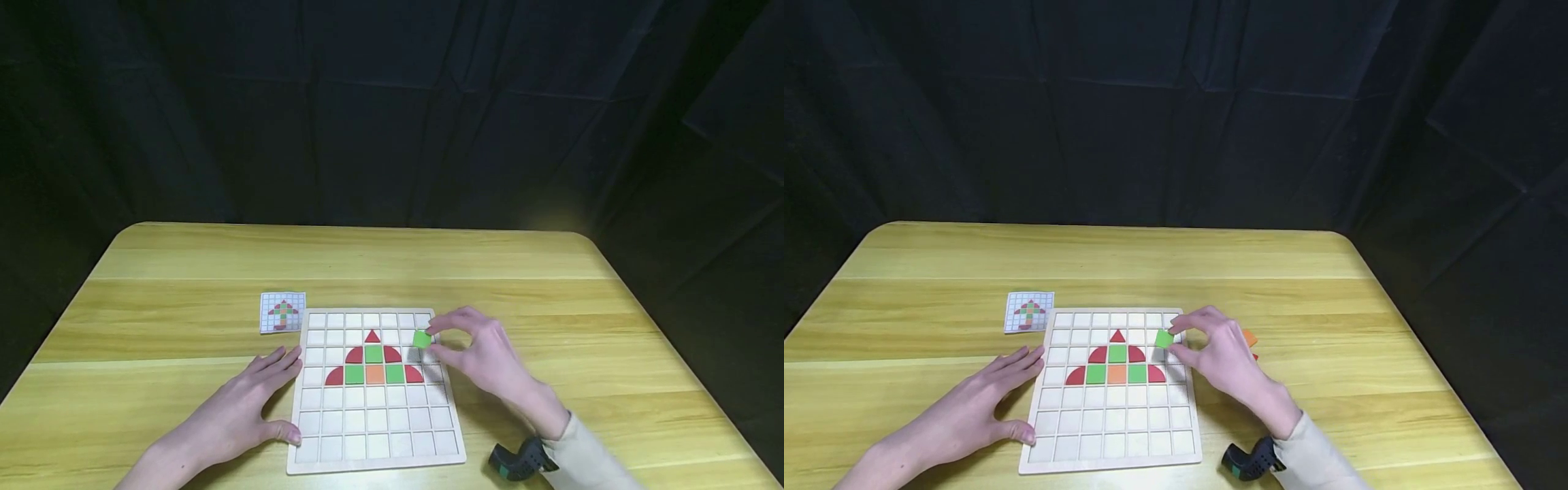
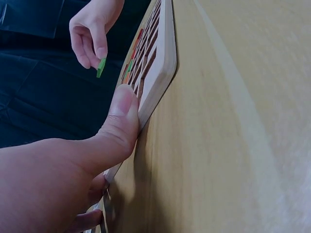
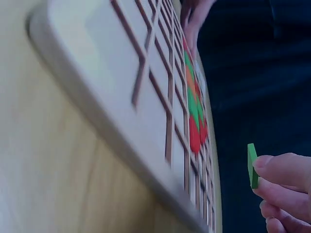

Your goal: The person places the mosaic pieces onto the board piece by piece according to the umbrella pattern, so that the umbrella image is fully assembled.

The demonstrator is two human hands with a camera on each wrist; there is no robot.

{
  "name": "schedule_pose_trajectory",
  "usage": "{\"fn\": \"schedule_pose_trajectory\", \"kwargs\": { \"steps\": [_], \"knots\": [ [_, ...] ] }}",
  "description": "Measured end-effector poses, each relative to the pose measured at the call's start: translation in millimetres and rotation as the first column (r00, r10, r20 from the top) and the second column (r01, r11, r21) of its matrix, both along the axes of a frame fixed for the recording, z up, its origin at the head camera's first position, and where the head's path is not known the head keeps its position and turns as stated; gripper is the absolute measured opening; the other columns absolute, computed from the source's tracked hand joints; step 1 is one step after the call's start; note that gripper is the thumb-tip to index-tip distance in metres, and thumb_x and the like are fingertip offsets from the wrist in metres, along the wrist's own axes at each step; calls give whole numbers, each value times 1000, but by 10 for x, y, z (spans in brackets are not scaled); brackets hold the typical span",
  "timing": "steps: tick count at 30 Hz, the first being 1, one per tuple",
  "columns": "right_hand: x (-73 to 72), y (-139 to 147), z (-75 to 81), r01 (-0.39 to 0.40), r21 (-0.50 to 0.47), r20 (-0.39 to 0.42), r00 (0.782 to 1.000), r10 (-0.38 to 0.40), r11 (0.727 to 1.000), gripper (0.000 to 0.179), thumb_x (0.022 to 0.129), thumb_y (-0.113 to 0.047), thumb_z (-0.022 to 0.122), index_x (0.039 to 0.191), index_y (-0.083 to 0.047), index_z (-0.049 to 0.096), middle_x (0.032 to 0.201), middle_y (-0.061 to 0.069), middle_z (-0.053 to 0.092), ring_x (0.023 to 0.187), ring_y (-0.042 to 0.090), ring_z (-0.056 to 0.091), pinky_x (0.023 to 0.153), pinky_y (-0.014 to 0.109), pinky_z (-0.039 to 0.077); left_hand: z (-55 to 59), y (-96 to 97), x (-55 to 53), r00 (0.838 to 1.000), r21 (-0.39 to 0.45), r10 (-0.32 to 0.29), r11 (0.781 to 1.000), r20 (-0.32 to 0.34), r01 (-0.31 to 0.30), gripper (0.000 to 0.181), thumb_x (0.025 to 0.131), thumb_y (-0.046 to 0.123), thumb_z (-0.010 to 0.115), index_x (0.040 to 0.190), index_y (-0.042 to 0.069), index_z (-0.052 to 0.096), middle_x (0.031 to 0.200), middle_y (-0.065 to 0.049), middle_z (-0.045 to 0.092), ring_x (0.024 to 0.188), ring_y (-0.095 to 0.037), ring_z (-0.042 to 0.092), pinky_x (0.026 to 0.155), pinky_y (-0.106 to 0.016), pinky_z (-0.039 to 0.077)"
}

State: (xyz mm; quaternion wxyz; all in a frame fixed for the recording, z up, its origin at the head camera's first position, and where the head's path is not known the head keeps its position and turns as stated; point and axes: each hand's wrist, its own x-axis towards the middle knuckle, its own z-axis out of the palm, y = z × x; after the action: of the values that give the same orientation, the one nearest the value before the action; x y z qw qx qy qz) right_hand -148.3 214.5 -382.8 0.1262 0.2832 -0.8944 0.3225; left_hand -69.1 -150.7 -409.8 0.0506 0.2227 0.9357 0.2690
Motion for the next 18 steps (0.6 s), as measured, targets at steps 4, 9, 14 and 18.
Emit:
{"fn": "schedule_pose_trajectory", "kwargs": {
  "steps": [4, 9, 14, 18],
  "knots": [
    [119, -101, 42, -27, 1, 47, 999, 27, 1000, 22, 76, -14, 87, 95, -19, 77, 101, -7, 73, 96, 13, 69, 78, 39, 60, 1, 0, -2, 1000, 3, -2, 1000, -1, 2, 105, 69, 71, 67, 148, 3, 47, 160, -8, 37, 146, -40, 33, 114, -57, 35],
    [253, -199, 48, -76, -11, 55, 996, 77, 997, 23, 75, -13, 88, 93, -21, 76, 100, -9, 72, 95, 12, 68, 73, 34, 58, -1, -3, 2, 1000, 7, -2, 1000, 2, 1, 105, 70, 71, 67, 148, 3, 47, 160, -7, 37, 146, -40, 33, 114, -57, 35],
    [324, -288, -14, -164, -32, 26, 986, 165, 986, 26, 73, -11, 89, 94, -16, 76, 96, -7, 72, 89, 12, 68, 70, 30, 57, 2, -6, 9, 1000, 7, -1, 1000, -1, 1, 105, 70, 72, 66, 148, 4, 47, 160, -7, 37, 146, -40, 33, 114, -57, 36],
    [375, -352, -87, -219, -28, 59, 974, 220, 975, 26, 74, -11, 88, 97, -14, 76, 96, -5, 71, 85, 12, 68, 71, 28, 58, 8, -6, 12, 1000, 6, -1, 1000, -2, 1, 105, 70, 72, 65, 148, 4, 47, 160, -7, 36, 146, -41, 33, 113, -58, 36]
  ]
}}
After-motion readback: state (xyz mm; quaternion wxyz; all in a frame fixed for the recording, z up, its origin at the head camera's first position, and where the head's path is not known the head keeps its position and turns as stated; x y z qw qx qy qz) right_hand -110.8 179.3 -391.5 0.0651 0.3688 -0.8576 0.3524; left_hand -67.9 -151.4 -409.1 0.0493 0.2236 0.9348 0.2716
